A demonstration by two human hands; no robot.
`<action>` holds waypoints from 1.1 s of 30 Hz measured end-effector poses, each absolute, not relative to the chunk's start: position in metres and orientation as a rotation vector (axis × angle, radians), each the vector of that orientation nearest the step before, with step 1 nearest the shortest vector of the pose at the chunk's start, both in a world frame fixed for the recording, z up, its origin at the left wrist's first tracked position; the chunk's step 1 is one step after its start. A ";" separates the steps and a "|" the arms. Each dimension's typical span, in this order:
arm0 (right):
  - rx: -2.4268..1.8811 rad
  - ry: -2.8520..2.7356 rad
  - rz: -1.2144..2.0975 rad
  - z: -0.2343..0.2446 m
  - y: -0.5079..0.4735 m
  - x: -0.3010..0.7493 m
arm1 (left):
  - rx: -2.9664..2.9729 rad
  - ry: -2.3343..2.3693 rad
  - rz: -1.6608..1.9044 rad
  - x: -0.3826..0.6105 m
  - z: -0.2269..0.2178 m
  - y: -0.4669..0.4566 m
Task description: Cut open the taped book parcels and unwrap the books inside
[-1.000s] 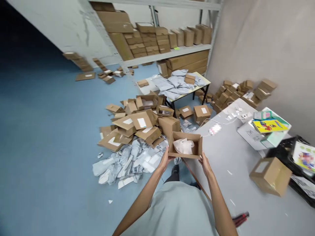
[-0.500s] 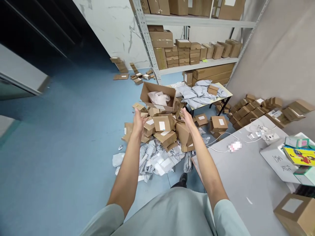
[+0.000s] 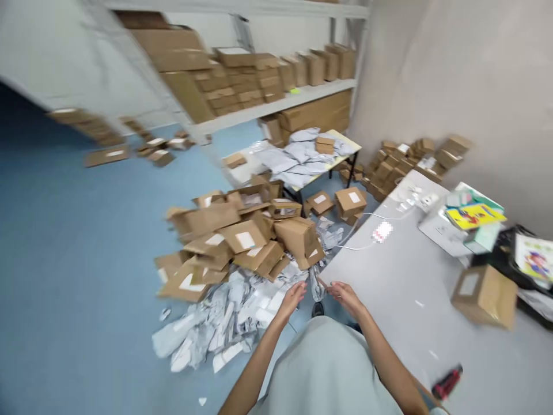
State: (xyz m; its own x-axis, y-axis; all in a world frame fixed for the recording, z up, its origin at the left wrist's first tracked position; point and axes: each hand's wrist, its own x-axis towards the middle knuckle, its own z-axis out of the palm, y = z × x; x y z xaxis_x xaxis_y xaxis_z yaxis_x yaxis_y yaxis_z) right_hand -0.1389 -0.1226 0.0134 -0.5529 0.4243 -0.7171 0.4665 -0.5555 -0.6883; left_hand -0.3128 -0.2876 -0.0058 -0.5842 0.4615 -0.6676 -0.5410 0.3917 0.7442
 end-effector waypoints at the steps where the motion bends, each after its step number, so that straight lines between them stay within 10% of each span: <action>1: 1.547 1.456 -2.351 0.016 -0.121 -0.119 | -0.003 1.701 1.290 -0.302 -0.009 -0.277; 14: 2.860 1.112 -2.398 0.074 -0.216 0.105 | 0.735 1.263 0.609 -0.187 -0.063 -0.149; 33: 4.017 0.554 -1.985 0.096 -0.424 0.296 | 1.148 0.983 0.427 0.077 0.042 -0.192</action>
State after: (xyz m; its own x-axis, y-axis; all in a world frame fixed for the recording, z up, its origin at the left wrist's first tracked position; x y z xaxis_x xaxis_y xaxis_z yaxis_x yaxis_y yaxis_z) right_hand 0.2955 -0.4236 0.0957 0.7507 0.5618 -0.3476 -0.3006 -0.1781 -0.9370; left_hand 0.0767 -0.1922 0.0416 0.5347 0.7294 -0.4267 0.1853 0.3915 0.9013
